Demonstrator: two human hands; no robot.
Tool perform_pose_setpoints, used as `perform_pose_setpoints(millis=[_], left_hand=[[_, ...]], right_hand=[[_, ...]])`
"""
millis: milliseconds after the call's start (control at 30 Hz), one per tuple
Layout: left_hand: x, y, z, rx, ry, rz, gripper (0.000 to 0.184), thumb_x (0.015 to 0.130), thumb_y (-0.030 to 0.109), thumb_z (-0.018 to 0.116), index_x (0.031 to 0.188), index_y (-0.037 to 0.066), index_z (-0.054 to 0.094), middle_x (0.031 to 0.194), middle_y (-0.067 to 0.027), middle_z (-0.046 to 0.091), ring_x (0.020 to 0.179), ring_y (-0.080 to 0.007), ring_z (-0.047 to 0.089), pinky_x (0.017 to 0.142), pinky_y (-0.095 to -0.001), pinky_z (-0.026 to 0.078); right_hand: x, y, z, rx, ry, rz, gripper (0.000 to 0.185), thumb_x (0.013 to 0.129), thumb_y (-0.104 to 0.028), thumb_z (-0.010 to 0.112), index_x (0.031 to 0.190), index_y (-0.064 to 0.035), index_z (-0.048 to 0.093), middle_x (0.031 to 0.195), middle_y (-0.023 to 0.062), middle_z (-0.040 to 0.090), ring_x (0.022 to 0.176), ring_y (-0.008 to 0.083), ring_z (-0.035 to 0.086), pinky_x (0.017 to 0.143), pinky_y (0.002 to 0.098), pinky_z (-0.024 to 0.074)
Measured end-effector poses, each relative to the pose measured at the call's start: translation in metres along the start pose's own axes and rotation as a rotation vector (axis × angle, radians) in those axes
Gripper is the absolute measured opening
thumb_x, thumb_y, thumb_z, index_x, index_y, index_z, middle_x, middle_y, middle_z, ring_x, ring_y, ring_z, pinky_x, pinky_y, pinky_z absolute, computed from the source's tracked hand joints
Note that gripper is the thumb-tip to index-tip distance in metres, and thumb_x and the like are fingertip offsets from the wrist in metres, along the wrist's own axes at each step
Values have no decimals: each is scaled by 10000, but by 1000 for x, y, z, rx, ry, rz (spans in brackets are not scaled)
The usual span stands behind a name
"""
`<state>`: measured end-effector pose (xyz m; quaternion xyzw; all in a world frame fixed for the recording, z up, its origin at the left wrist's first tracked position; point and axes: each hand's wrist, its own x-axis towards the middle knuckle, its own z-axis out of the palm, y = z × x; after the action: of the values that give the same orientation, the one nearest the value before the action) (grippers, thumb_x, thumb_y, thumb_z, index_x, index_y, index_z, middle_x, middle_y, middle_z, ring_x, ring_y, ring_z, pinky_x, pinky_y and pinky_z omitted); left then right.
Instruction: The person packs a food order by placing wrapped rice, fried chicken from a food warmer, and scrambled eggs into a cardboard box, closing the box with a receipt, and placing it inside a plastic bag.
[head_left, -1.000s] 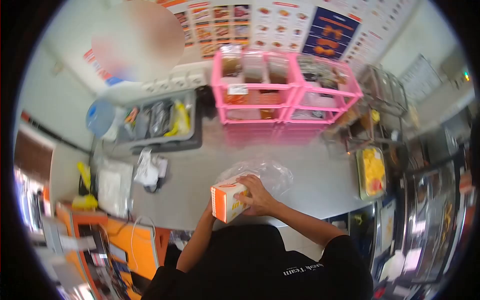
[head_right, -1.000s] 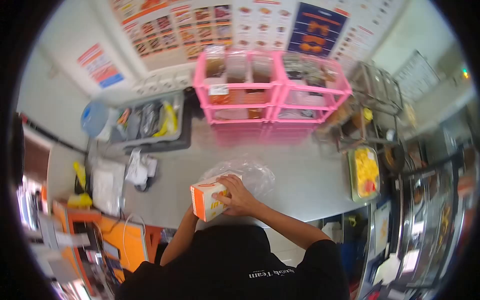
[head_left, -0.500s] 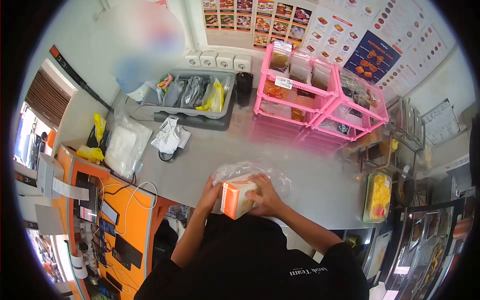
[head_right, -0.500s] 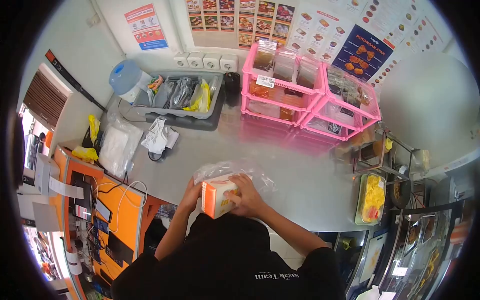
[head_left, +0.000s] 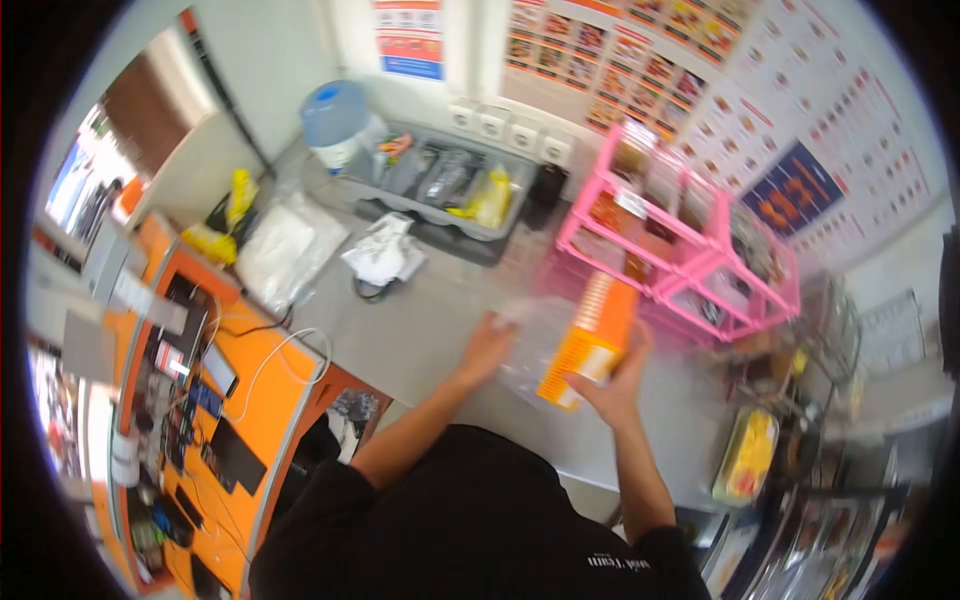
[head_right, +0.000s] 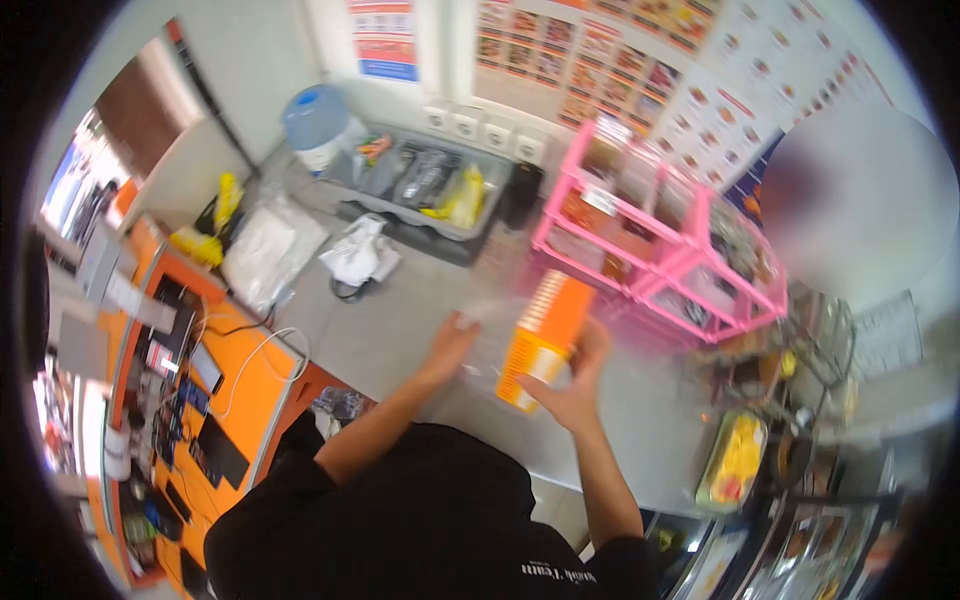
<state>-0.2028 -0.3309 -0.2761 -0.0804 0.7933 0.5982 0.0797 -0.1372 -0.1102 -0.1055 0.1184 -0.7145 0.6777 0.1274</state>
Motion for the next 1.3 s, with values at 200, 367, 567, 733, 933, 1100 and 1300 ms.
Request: perform_pose_setpoints(millis=[200, 367, 567, 733, 933, 1100, 1300], left_hand=[[18, -14, 118, -569, -849, -149, 910, 986, 606, 626, 1653, 125, 235, 1574, -191, 436, 1246, -282, 623, 934, -421, 576], [58, -13, 43, -348, -906, -32, 586, 1015, 507, 634, 1440, 106, 592, 1288, -123, 693, 1077, -217, 697, 842, -375, 597], [90, -51, -282, 292, 189, -106, 309, 905, 338, 714, 1074, 81, 736, 966, -96, 771, 902, -250, 740, 797, -404, 585], [109, -84, -447, 941, 887, -52, 428, 812, 314, 770, 1172, 89, 713, 1169, -182, 731, 1066, -370, 702, 904, -473, 566], [133, -167, -519, 946, 550, -93, 495, 797, 303, 780, 1232, 79, 709, 1153, -208, 732, 1045, -402, 704, 946, -485, 550], [146, -188, -554, 460, 684, -264, 304, 792, 267, 753, 986, 35, 779, 957, -209, 763, 948, -410, 726, 893, -494, 561], [148, -170, -586, 846, 384, -76, 271, 730, 292, 839, 850, 72, 735, 912, -172, 736, 914, -360, 713, 827, -459, 571]], right_hand=[[33, -74, -24, -330, 14, -166, 1205, 651, -216, 971, 1578, -63, 218, 1513, 150, 376, 1440, 292, 401, 1197, 456, 358], [19, -45, -33, -556, -73, -40, 1160, 633, -207, 955, 1550, -20, 270, 1485, 163, 395, 1389, 308, 435, 1182, 479, 362], [-39, 80, 6, -981, -363, 195, 1099, 586, -258, 946, 1510, -67, 384, 1396, 219, 457, 1335, 421, 457, 1149, 543, 362], [-52, 120, 60, -1120, -374, 200, 1073, 556, -267, 915, 1482, -87, 403, 1320, 214, 493, 1208, 438, 500, 1087, 559, 377], [-15, 129, 113, -1300, -294, 239, 1081, 637, -361, 920, 1529, -106, 365, 1441, 266, 429, 1383, 472, 386, 1204, 641, 242], [5, 135, 165, -1163, -268, 228, 1039, 684, -378, 902, 1522, -74, 368, 1490, 293, 390, 1399, 486, 353, 1198, 648, 226], [9, 169, 203, -1231, -168, 183, 976, 701, -319, 894, 1496, -50, 395, 1471, 262, 410, 1368, 485, 352, 1168, 630, 264]])
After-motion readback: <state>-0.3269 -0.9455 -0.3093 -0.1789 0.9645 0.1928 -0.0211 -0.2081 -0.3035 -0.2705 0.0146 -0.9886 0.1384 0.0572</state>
